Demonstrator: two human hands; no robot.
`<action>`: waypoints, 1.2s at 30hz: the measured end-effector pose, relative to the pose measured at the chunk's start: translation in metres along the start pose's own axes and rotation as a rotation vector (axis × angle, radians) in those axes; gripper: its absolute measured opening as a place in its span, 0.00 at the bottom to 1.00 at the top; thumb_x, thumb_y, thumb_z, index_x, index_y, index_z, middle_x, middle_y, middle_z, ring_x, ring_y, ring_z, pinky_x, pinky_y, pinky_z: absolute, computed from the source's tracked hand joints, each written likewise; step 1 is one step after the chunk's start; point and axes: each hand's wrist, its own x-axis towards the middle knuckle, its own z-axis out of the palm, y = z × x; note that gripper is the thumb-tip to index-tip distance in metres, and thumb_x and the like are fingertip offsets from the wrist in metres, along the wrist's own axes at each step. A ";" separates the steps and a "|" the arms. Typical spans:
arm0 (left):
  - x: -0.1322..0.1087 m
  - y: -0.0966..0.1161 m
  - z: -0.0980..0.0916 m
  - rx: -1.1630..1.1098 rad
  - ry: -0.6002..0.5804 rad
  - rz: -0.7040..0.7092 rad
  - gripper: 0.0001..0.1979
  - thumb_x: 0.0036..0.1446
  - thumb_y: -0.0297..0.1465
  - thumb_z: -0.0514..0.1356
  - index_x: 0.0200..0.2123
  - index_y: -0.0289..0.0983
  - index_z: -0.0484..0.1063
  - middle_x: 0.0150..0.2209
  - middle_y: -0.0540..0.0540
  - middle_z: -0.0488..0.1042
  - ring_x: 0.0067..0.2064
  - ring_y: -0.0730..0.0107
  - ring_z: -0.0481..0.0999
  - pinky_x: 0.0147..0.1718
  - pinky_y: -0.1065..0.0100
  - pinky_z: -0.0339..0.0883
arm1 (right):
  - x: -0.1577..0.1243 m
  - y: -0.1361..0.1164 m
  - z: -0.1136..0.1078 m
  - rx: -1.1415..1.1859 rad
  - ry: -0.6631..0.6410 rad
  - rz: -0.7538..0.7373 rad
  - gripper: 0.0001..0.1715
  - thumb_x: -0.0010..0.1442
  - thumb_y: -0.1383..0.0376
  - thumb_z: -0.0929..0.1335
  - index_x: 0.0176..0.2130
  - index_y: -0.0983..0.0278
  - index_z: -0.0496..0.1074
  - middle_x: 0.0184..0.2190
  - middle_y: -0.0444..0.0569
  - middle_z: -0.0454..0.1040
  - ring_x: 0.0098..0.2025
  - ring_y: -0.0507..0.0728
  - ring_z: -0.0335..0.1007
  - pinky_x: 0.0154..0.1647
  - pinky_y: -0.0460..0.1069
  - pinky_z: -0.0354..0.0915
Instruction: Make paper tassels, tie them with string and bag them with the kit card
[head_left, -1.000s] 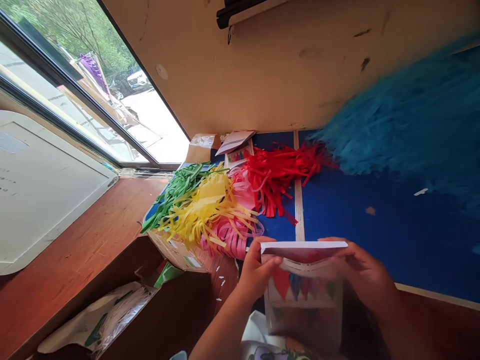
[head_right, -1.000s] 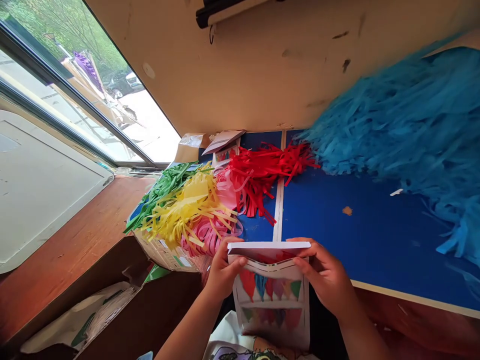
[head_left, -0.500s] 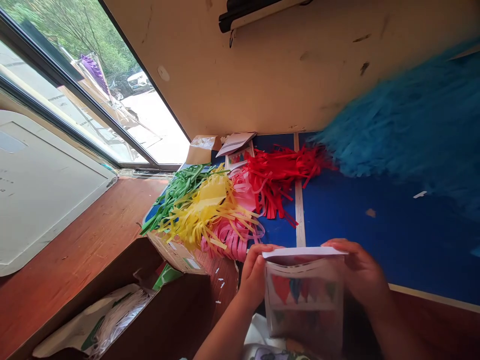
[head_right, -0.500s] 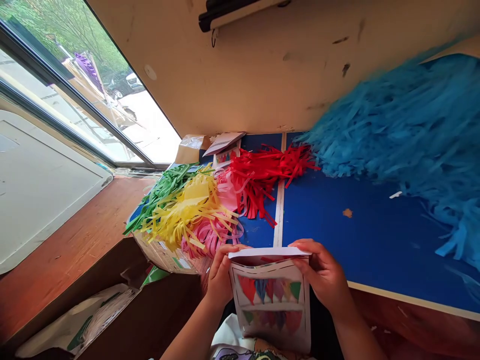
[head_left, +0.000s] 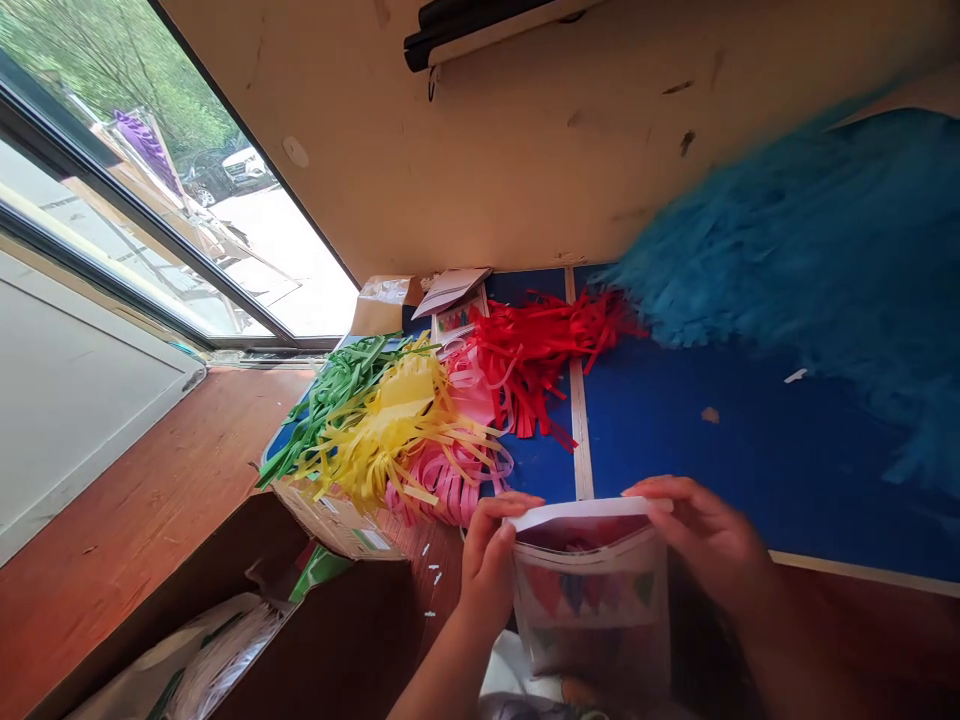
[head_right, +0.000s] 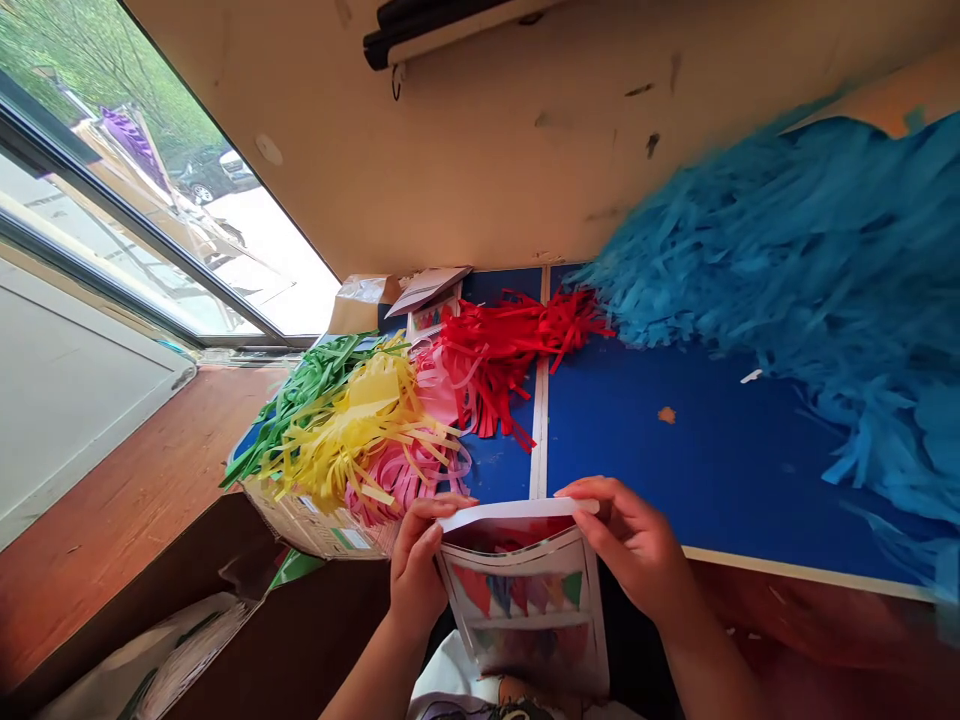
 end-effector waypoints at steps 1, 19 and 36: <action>0.001 0.001 -0.002 0.072 -0.022 0.071 0.08 0.59 0.34 0.55 0.34 0.37 0.71 0.37 0.43 0.76 0.41 0.61 0.75 0.41 0.60 0.68 | 0.000 -0.001 -0.001 0.000 0.002 0.051 0.08 0.55 0.57 0.69 0.35 0.58 0.73 0.35 0.45 0.74 0.35 0.52 0.69 0.35 0.44 0.66; 0.008 0.027 -0.017 -0.037 -0.475 -0.002 0.15 0.54 0.39 0.62 0.41 0.37 0.65 0.47 0.39 0.73 0.50 0.57 0.72 0.44 0.59 0.67 | 0.010 -0.012 -0.025 -0.039 -0.250 0.018 0.07 0.51 0.59 0.72 0.26 0.61 0.75 0.34 0.48 0.73 0.34 0.53 0.70 0.35 0.45 0.68; 0.007 0.015 -0.017 0.529 -0.335 0.535 0.30 0.51 0.49 0.58 0.53 0.39 0.63 0.34 0.42 0.77 0.32 0.67 0.78 0.30 0.70 0.72 | -0.006 -0.015 -0.030 -0.240 -0.270 -0.010 0.08 0.47 0.57 0.73 0.28 0.59 0.77 0.34 0.50 0.76 0.35 0.56 0.74 0.37 0.46 0.71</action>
